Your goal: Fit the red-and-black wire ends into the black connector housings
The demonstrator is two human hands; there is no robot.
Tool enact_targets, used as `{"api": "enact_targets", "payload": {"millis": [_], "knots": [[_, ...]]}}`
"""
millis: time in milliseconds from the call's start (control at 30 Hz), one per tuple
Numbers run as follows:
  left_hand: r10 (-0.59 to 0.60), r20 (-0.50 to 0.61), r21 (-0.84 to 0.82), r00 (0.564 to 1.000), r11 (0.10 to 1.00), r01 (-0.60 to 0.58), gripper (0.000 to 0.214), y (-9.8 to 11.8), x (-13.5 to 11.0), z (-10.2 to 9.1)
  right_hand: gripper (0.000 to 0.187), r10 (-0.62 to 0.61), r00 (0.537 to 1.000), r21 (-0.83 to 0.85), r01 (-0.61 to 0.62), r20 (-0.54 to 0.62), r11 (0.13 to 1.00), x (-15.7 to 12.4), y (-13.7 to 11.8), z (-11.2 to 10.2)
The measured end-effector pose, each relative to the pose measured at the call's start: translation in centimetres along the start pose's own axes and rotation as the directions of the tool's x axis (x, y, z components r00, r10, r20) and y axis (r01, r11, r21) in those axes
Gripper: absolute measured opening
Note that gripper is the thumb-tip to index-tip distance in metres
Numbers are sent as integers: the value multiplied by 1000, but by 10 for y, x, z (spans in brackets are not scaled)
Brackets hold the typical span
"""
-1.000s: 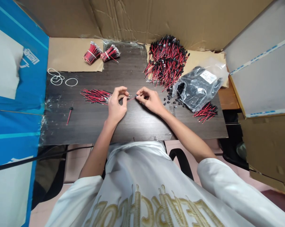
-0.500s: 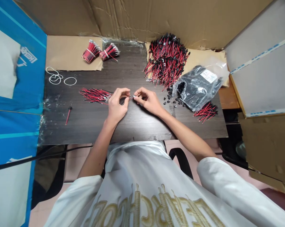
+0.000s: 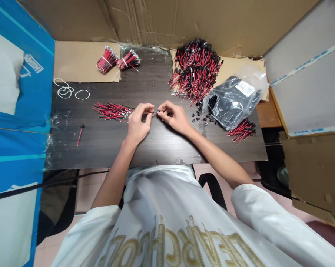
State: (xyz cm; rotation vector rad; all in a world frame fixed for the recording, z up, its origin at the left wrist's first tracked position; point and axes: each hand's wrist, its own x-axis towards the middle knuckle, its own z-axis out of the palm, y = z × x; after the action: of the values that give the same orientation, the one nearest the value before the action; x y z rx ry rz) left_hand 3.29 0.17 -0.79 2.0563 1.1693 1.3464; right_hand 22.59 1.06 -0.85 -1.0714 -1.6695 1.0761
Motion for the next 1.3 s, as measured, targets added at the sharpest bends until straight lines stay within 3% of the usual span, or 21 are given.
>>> {"api": "enact_targets", "payload": {"millis": [233, 667, 1033, 1300], "knots": [[33, 14, 16, 999, 999, -33, 29, 1, 0, -1, 25, -17, 1000, 8, 17, 8, 1000, 0, -1, 0], [30, 35, 73, 999, 997, -33, 26, 6, 1, -2, 34, -22, 999, 56, 20, 35, 998, 0, 0, -1], [117, 67, 184, 991, 975, -127, 16, 4, -3, -1, 25, 10, 997, -23, -9, 76, 1000, 0, -2, 0], [107, 51, 238, 993, 964, -116, 18, 0, -2, 1, 33, 61, 998, 142, -64, 26, 988, 2, 2, 0]]}}
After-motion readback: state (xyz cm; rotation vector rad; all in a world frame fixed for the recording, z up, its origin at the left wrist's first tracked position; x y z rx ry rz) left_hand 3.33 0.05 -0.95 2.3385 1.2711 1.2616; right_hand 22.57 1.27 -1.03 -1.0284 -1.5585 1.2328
